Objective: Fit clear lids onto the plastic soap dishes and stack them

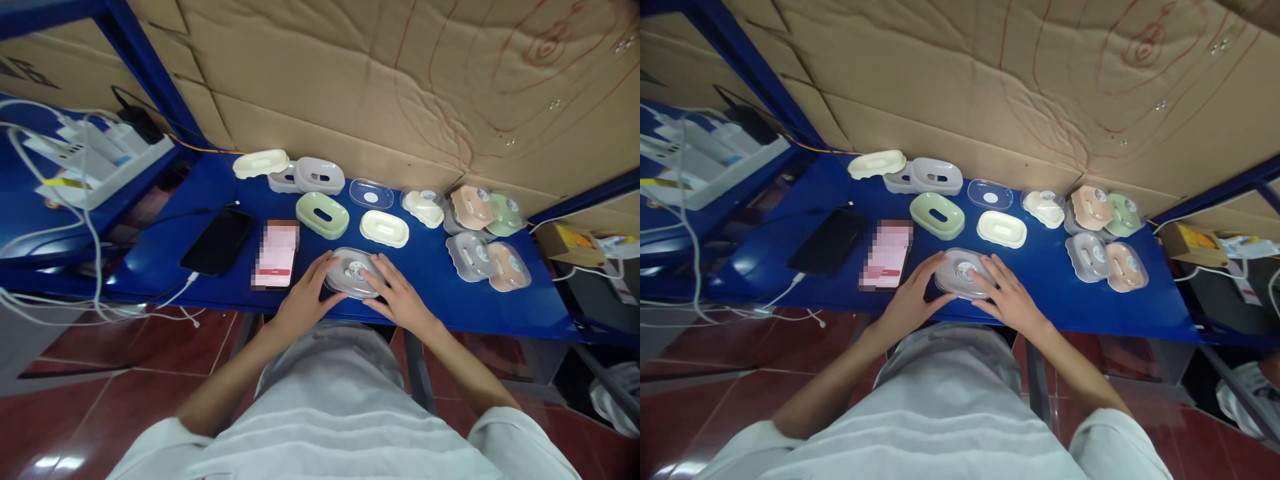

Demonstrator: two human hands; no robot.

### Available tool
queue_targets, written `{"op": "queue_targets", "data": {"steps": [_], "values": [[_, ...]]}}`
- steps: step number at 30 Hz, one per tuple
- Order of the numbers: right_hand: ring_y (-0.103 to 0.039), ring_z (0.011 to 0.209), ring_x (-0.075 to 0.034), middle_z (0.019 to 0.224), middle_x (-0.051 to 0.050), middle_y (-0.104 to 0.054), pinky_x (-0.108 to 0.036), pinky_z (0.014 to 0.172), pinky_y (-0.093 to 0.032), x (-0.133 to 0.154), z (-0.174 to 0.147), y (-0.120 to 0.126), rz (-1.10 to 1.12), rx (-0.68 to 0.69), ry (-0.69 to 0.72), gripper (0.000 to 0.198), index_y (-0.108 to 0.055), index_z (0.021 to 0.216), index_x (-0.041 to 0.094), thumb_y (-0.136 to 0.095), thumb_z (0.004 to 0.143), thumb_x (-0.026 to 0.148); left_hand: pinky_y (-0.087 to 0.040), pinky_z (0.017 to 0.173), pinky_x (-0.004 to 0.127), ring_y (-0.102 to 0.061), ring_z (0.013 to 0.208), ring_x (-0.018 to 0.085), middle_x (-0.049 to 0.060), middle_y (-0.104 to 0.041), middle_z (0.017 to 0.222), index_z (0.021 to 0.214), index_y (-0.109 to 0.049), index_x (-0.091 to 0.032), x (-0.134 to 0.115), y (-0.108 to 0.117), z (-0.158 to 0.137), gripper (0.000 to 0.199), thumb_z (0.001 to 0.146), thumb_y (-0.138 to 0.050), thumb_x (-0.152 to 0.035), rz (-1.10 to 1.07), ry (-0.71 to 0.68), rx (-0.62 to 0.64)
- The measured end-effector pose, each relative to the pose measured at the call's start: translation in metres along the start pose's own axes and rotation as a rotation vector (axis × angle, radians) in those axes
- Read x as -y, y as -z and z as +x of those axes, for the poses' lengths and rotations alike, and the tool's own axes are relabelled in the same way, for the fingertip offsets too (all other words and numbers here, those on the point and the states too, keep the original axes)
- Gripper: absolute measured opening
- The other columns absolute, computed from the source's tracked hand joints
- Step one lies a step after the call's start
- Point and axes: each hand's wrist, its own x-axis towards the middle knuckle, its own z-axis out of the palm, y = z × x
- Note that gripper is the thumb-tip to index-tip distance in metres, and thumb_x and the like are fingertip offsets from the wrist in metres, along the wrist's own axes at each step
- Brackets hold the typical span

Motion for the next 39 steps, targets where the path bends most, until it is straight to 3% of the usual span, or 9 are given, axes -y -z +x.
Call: {"op": "queue_targets", "data": {"steps": [5, 12, 15, 19, 22, 25, 34, 37, 39], "values": [[-0.035, 0.165, -0.038, 0.179, -0.015, -0.033, -0.061, 0.129, -0.046, 0.005, -0.001, -0.001, -0.001, -0.033, 0.017, 0.085, -0.029, 0.176, 0.035, -0.073, 0.104, 0.038, -0.054, 0.123, 0.046, -0.056, 0.153, 0.029, 0.013, -0.052, 0.167, 0.161, -0.042, -0.033, 0.001, 0.000, 0.000, 0.074, 0.099, -0.081, -0.035, 0.004, -0.022, -0.011], [-0.053, 0.154, -0.035, 0.170, -0.014, -0.049, -0.056, 0.124, -0.053, -0.003, -0.013, 0.011, 0.005, -0.187, 0.020, 0.079, -0.043, 0.171, 0.034, -0.078, 0.100, 0.037, -0.054, 0.123, 0.048, -0.055, 0.154, 0.031, 0.013, -0.048, 0.171, 0.167, -0.035, -0.034, 0.000, 0.002, -0.001, 0.077, 0.102, -0.076, -0.042, -0.034, -0.014, 0.024], [-0.059, 0.149, -0.036, 0.168, -0.014, -0.053, -0.057, 0.122, -0.054, -0.024, -0.042, 0.038, -0.132, -0.349, -0.201, 0.074, -0.049, 0.167, 0.036, -0.079, 0.099, 0.039, -0.056, 0.121, 0.051, -0.056, 0.153, 0.032, 0.014, -0.043, 0.173, 0.166, -0.035, -0.034, -0.003, 0.005, -0.001, 0.072, 0.105, -0.071, -0.046, -0.047, 0.014, 0.046], [-0.059, 0.150, -0.037, 0.162, -0.020, -0.058, -0.050, 0.123, -0.050, -0.082, -0.099, 0.092, -0.497, -0.616, -0.623, 0.069, -0.064, 0.156, 0.022, -0.078, 0.096, 0.054, -0.058, 0.119, 0.050, -0.056, 0.153, 0.032, 0.013, -0.045, 0.172, 0.164, -0.039, -0.033, -0.005, 0.006, -0.001, 0.063, 0.108, -0.066, -0.043, 0.006, 0.027, 0.062], [-0.058, 0.150, -0.038, 0.157, -0.027, -0.060, -0.047, 0.122, -0.048, -0.132, -0.139, 0.122, -0.643, -0.631, -0.855, 0.075, -0.070, 0.149, 0.014, -0.080, 0.091, 0.060, -0.059, 0.118, 0.049, -0.057, 0.152, 0.030, 0.013, -0.047, 0.169, 0.159, -0.045, -0.031, -0.006, 0.006, -0.001, 0.054, 0.109, -0.064, -0.038, 0.040, 0.012, 0.051], [-0.059, 0.149, -0.037, 0.156, -0.028, -0.061, -0.046, 0.122, -0.046, -0.164, -0.161, 0.130, -0.636, -0.558, -1.015, 0.072, -0.069, 0.149, 0.012, -0.077, 0.093, 0.055, -0.057, 0.121, 0.049, -0.057, 0.152, 0.029, 0.012, -0.049, 0.168, 0.154, -0.050, -0.028, -0.006, 0.006, -0.001, 0.046, 0.110, -0.061, -0.035, 0.068, -0.008, 0.053], [-0.048, 0.158, -0.037, 0.171, -0.027, -0.043, -0.047, 0.124, -0.044, -0.173, -0.172, 0.119, -0.608, -0.405, -1.052, 0.079, -0.053, 0.162, 0.016, -0.071, 0.094, 0.051, -0.057, 0.122, 0.051, -0.065, 0.142, 0.029, 0.012, -0.055, 0.161, 0.138, -0.063, -0.025, -0.004, 0.002, -0.001, 0.030, 0.111, -0.059, -0.035, 0.124, -0.052, 0.045], [-0.047, 0.157, -0.044, 0.167, -0.032, -0.046, -0.058, 0.124, -0.043, -0.169, -0.166, 0.123, -0.686, -0.495, -1.006, 0.085, -0.052, 0.160, 0.010, -0.070, 0.092, 0.057, -0.057, 0.121, 0.051, -0.068, 0.138, 0.028, 0.012, -0.055, 0.162, 0.138, -0.064, -0.025, -0.003, 0.001, -0.001, 0.029, 0.111, -0.059, -0.035, 0.129, -0.043, 0.053], [-0.049, 0.154, -0.043, 0.162, -0.030, -0.052, -0.061, 0.125, -0.042, -0.158, -0.145, 0.119, -0.706, -0.615, -0.873, 0.080, -0.055, 0.157, 0.009, -0.063, 0.096, 0.060, -0.057, 0.121, 0.051, -0.067, 0.139, 0.028, 0.012, -0.055, 0.161, 0.137, -0.065, -0.025, -0.003, 0.001, -0.001, 0.029, 0.111, -0.058, -0.035, 0.136, -0.041, 0.057]]}}
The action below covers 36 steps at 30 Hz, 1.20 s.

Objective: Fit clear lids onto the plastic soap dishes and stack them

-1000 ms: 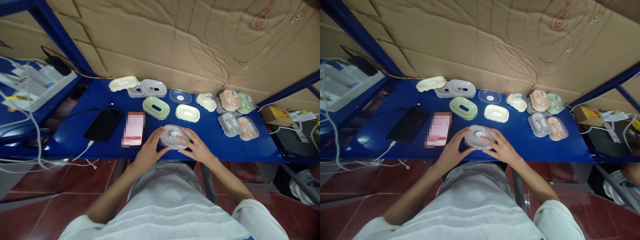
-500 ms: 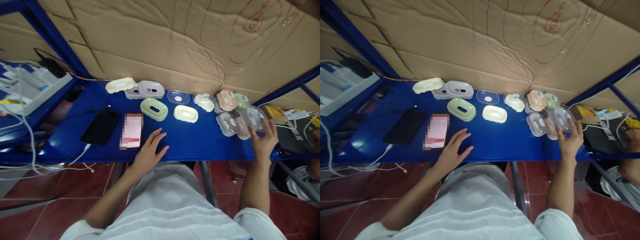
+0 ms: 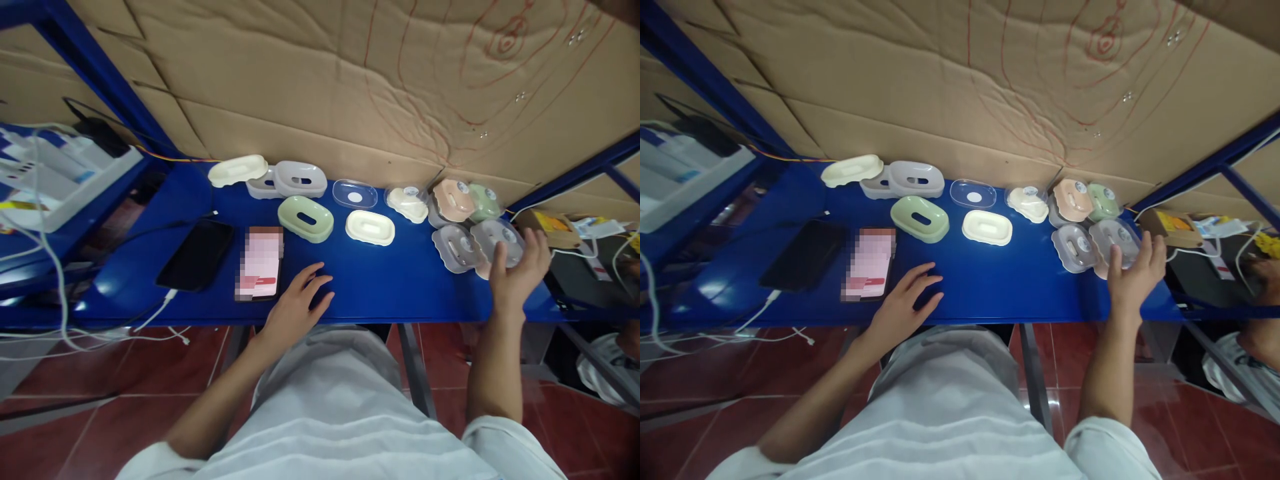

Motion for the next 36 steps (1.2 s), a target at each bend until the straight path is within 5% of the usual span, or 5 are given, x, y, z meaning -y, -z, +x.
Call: {"op": "queue_targets", "data": {"steps": [3, 9, 17, 24, 36], "values": [[-0.062, 0.143, -0.034, 0.147, -0.021, -0.068, -0.056, 0.122, -0.046, 0.072, 0.002, -0.005, 0.236, 0.010, 0.203, 0.056, -0.063, 0.147, 0.014, -0.047, 0.109, 0.051, -0.057, 0.121, 0.050, -0.065, 0.142, 0.029, 0.012, -0.056, 0.160, 0.138, -0.064, -0.025, 0.000, 0.000, 0.000, 0.030, 0.111, -0.058, -0.036, 0.014, -0.004, 0.001], [-0.060, 0.145, -0.036, 0.155, -0.018, -0.065, -0.060, 0.122, -0.045, 0.218, -0.015, -0.028, 0.480, 0.561, 0.709, 0.051, -0.061, 0.154, 0.020, -0.055, 0.111, 0.047, -0.055, 0.124, 0.051, -0.060, 0.148, 0.029, 0.013, -0.054, 0.162, 0.149, -0.058, -0.026, -0.002, 0.000, 0.001, 0.039, 0.111, -0.058, -0.034, 0.033, 0.011, -0.025], [-0.068, 0.136, -0.023, 0.144, -0.009, -0.075, -0.042, 0.114, -0.052, 0.259, -0.047, 0.010, 0.742, 0.591, 0.872, 0.038, -0.068, 0.147, 0.023, -0.049, 0.115, 0.032, -0.044, 0.130, 0.058, -0.035, 0.166, 0.035, 0.012, -0.038, 0.177, 0.167, -0.043, -0.028, -0.008, 0.003, 0.006, 0.056, 0.112, -0.054, -0.033, 0.188, -0.143, 0.087], [-0.063, 0.136, -0.030, 0.145, -0.014, -0.072, -0.047, 0.116, -0.045, 0.335, -0.008, -0.032, 0.700, 0.639, 0.887, 0.047, -0.062, 0.152, 0.014, -0.055, 0.113, 0.040, -0.057, 0.112, 0.050, -0.065, 0.127, 0.031, 0.014, -0.069, 0.133, 0.129, -0.071, -0.018, -0.006, 0.000, 0.004, 0.025, 0.110, -0.057, -0.028, 0.262, -0.193, 0.018], [-0.072, 0.115, -0.028, 0.122, -0.011, -0.078, -0.046, 0.102, -0.053, 0.252, -0.036, 0.008, 0.704, 0.484, 0.808, 0.032, -0.073, 0.138, 0.024, -0.056, 0.112, 0.032, -0.055, 0.113, 0.055, -0.062, 0.135, 0.035, 0.016, -0.064, 0.143, 0.145, -0.065, -0.028, -0.004, -0.003, -0.002, 0.037, 0.108, -0.063, -0.030, 0.254, -0.120, -0.129]]}}
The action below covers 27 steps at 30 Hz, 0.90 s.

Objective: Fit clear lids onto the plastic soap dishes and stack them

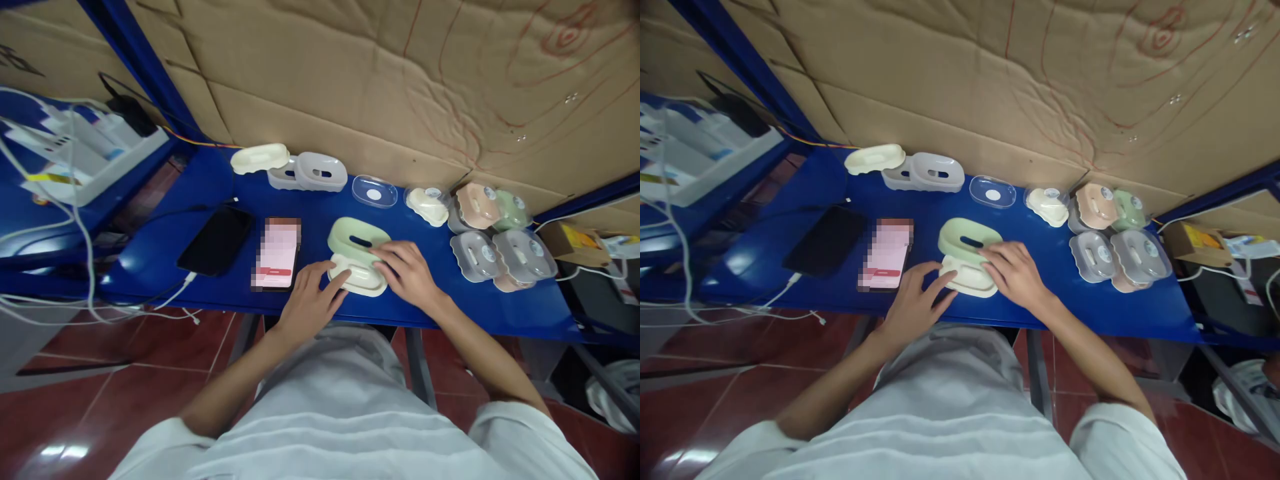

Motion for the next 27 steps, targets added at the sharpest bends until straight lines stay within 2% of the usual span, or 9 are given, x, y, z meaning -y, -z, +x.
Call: {"op": "queue_targets", "data": {"steps": [3, 7, 12, 19, 22, 27], "values": [[-0.072, 0.116, -0.028, 0.122, -0.010, -0.078, -0.046, 0.104, -0.054, 0.023, -0.038, 0.004, -0.028, 0.032, 0.060, 0.035, -0.069, 0.143, 0.026, -0.061, 0.109, 0.028, -0.045, 0.126, 0.060, -0.048, 0.156, 0.037, 0.015, -0.050, 0.167, 0.157, -0.056, -0.032, -0.001, 0.001, 0.000, 0.049, 0.109, -0.062, -0.030, -0.007, -0.014, 0.008], [-0.071, 0.123, -0.029, 0.125, -0.012, -0.077, -0.046, 0.104, -0.053, 0.038, -0.061, -0.004, -0.104, 0.073, 0.067, 0.040, -0.064, 0.148, 0.024, -0.065, 0.108, 0.029, -0.043, 0.130, 0.059, -0.043, 0.162, 0.035, 0.012, -0.047, 0.172, 0.151, -0.061, -0.028, 0.000, 0.002, 0.003, 0.040, 0.111, -0.057, -0.028, -0.016, -0.062, 0.096], [-0.070, 0.127, -0.029, 0.128, -0.011, -0.078, -0.046, 0.105, -0.055, 0.028, -0.061, -0.010, -0.043, 0.080, 0.062, 0.039, -0.064, 0.148, 0.026, -0.060, 0.109, 0.023, -0.046, 0.130, 0.056, -0.043, 0.162, 0.034, 0.011, -0.045, 0.174, 0.153, -0.061, -0.028, 0.000, 0.002, 0.005, 0.042, 0.111, -0.057, -0.029, -0.087, -0.026, 0.156], [-0.068, 0.130, -0.029, 0.140, -0.011, -0.076, -0.046, 0.107, -0.054, 0.009, -0.053, -0.012, -0.015, 0.059, 0.036, 0.041, -0.060, 0.152, 0.026, -0.055, 0.112, 0.026, -0.047, 0.129, 0.056, -0.038, 0.165, 0.035, 0.012, -0.031, 0.181, 0.167, -0.043, -0.030, -0.002, 0.003, 0.008, 0.055, 0.113, -0.052, -0.026, -0.082, -0.005, 0.143], [-0.069, 0.128, -0.028, 0.142, -0.010, -0.076, -0.045, 0.105, -0.054, 0.010, -0.051, -0.011, -0.039, 0.069, 0.055, 0.036, -0.063, 0.147, 0.025, -0.058, 0.111, 0.026, -0.047, 0.129, 0.055, -0.039, 0.165, 0.034, 0.010, -0.033, 0.181, 0.163, -0.049, -0.031, -0.001, 0.002, 0.008, 0.051, 0.112, -0.052, -0.024, -0.095, -0.008, 0.147], [-0.073, 0.124, -0.026, 0.137, -0.008, -0.078, -0.046, 0.107, -0.051, 0.016, -0.050, -0.007, -0.088, 0.118, 0.179, 0.028, -0.071, 0.136, 0.026, -0.065, 0.109, 0.031, -0.050, 0.127, 0.054, -0.046, 0.160, 0.034, 0.012, -0.051, 0.170, 0.137, -0.069, -0.023, 0.001, 0.002, 0.007, 0.029, 0.113, -0.053, -0.025, -0.046, -0.037, 0.134]]}}
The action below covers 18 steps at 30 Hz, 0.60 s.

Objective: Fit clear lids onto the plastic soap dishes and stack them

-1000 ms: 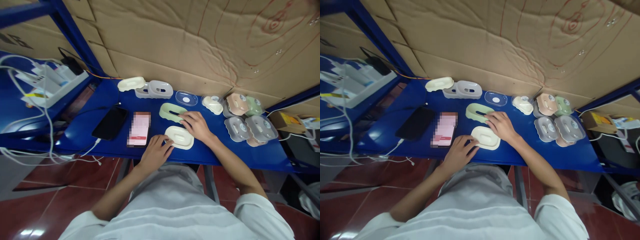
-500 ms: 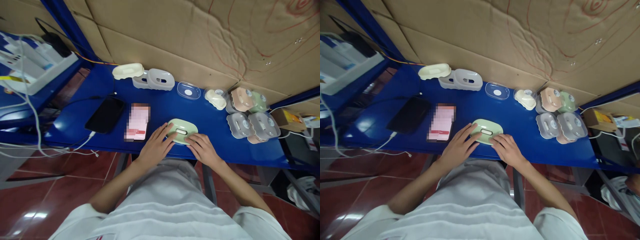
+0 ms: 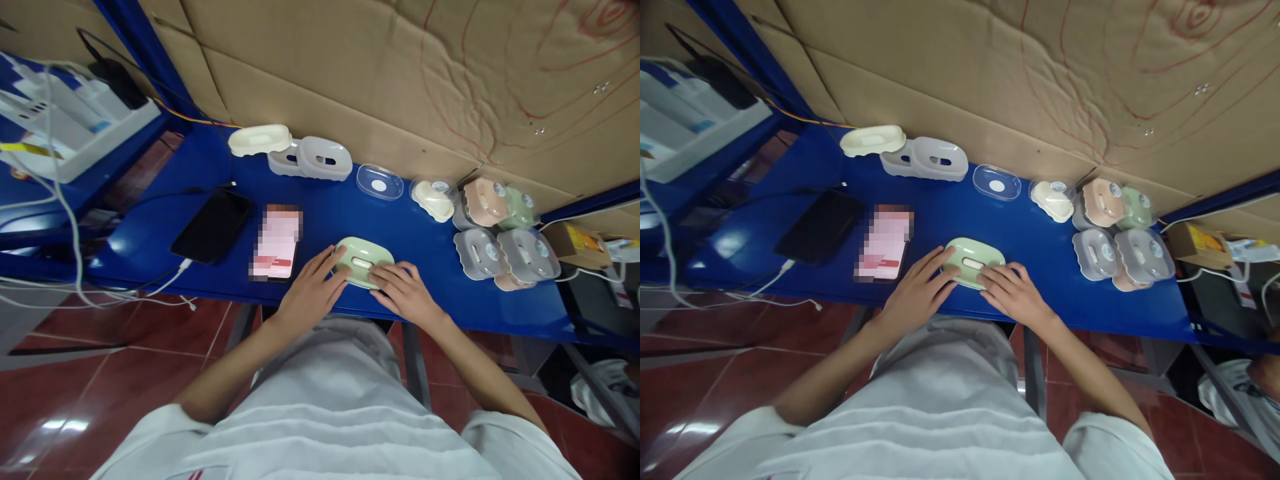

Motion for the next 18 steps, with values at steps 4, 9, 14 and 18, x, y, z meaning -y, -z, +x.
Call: {"op": "queue_targets", "data": {"steps": [4, 9, 14, 18], "values": [[-0.069, 0.135, -0.027, 0.140, -0.008, -0.077, -0.048, 0.116, -0.047, -0.017, 0.011, 0.005, 0.099, 0.022, -0.009, 0.030, -0.071, 0.136, 0.026, -0.061, 0.111, 0.039, -0.050, 0.127, 0.053, -0.046, 0.160, 0.032, 0.012, -0.055, 0.166, 0.133, -0.069, -0.023, 0.000, 0.001, 0.000, 0.027, 0.112, -0.053, -0.026, 0.003, 0.002, 0.011], [-0.052, 0.154, -0.032, 0.161, -0.019, -0.060, -0.054, 0.125, -0.041, -0.089, 0.070, -0.012, 0.045, -0.098, -0.334, 0.046, -0.058, 0.154, 0.014, -0.045, 0.114, 0.031, -0.052, 0.124, 0.053, -0.049, 0.156, 0.034, 0.014, -0.056, 0.163, 0.131, -0.069, -0.022, -0.001, 0.001, 0.000, 0.024, 0.111, -0.056, -0.026, 0.025, 0.013, -0.011], [-0.064, 0.136, -0.038, 0.137, -0.019, -0.075, -0.067, 0.126, -0.034, -0.138, 0.117, -0.030, 0.078, 0.025, -0.554, 0.034, -0.072, 0.124, 0.016, -0.050, 0.109, 0.037, -0.054, 0.121, 0.053, -0.057, 0.146, 0.034, 0.016, -0.061, 0.150, 0.121, -0.070, -0.020, -0.001, 0.002, 0.001, 0.016, 0.108, -0.065, -0.028, -0.016, 0.031, -0.130], [-0.073, 0.097, -0.027, 0.105, -0.010, -0.078, -0.046, 0.099, -0.057, -0.129, 0.099, -0.017, 0.367, -0.177, -0.546, 0.046, -0.071, 0.117, 0.022, -0.047, 0.110, 0.061, -0.055, 0.121, 0.053, -0.057, 0.144, 0.034, 0.017, -0.061, 0.147, 0.119, -0.069, -0.018, -0.001, 0.002, 0.001, 0.016, 0.106, -0.067, -0.026, -0.022, 0.010, -0.148]]}}
